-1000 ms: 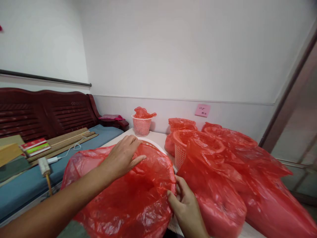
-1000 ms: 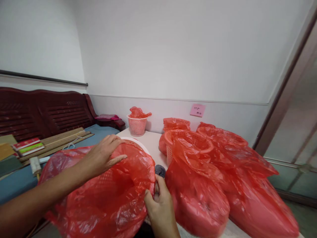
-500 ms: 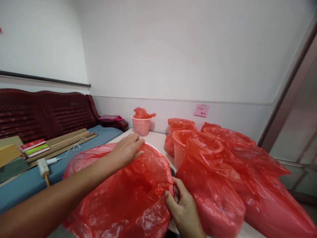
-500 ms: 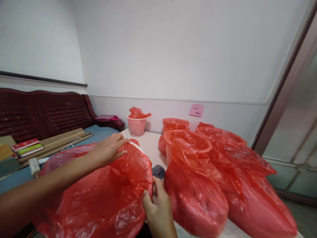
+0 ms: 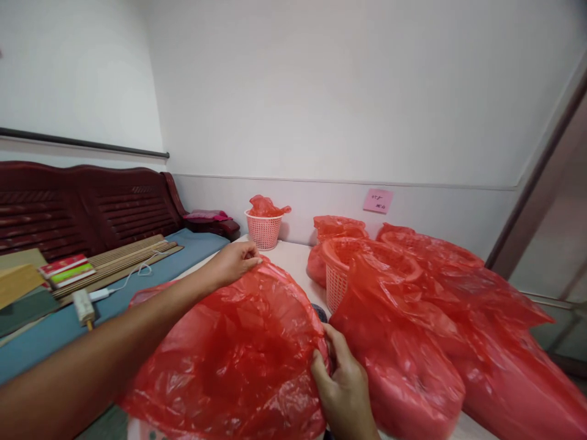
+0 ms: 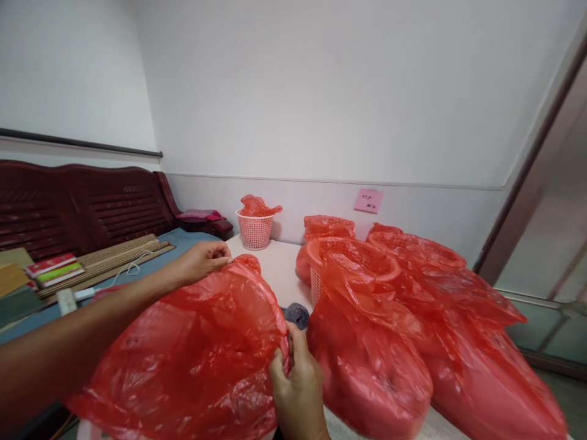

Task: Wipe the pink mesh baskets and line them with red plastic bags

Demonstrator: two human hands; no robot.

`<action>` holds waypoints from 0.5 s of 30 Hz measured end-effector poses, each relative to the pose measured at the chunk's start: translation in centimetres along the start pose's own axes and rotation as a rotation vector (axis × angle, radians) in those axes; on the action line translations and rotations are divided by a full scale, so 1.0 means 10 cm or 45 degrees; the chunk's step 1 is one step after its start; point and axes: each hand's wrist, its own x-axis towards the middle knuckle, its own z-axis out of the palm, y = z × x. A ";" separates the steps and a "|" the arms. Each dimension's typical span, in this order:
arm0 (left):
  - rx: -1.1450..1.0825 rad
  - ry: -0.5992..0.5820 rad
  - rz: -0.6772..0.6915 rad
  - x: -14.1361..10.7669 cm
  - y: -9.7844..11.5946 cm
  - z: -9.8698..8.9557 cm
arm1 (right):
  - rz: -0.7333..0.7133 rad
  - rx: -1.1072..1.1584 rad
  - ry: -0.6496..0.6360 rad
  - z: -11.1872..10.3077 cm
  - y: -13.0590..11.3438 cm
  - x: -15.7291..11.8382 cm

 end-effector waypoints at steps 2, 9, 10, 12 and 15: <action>-0.063 -0.027 -0.047 0.05 -0.02 -0.02 | -0.081 -0.054 -0.012 0.03 0.01 -0.01; -0.208 -0.216 -0.272 0.09 -0.30 -0.15 | -0.227 -0.162 -0.016 0.04 0.06 -0.02; -0.235 -0.250 -0.313 0.08 -0.36 -0.17 | -0.225 -0.162 -0.026 0.03 0.05 -0.01; -0.299 -0.318 -0.402 0.05 -0.47 -0.20 | -0.212 -0.150 -0.036 0.01 0.03 0.00; -0.409 -0.387 -0.517 -0.02 -0.56 -0.22 | -0.164 -0.135 0.001 -0.01 0.04 0.02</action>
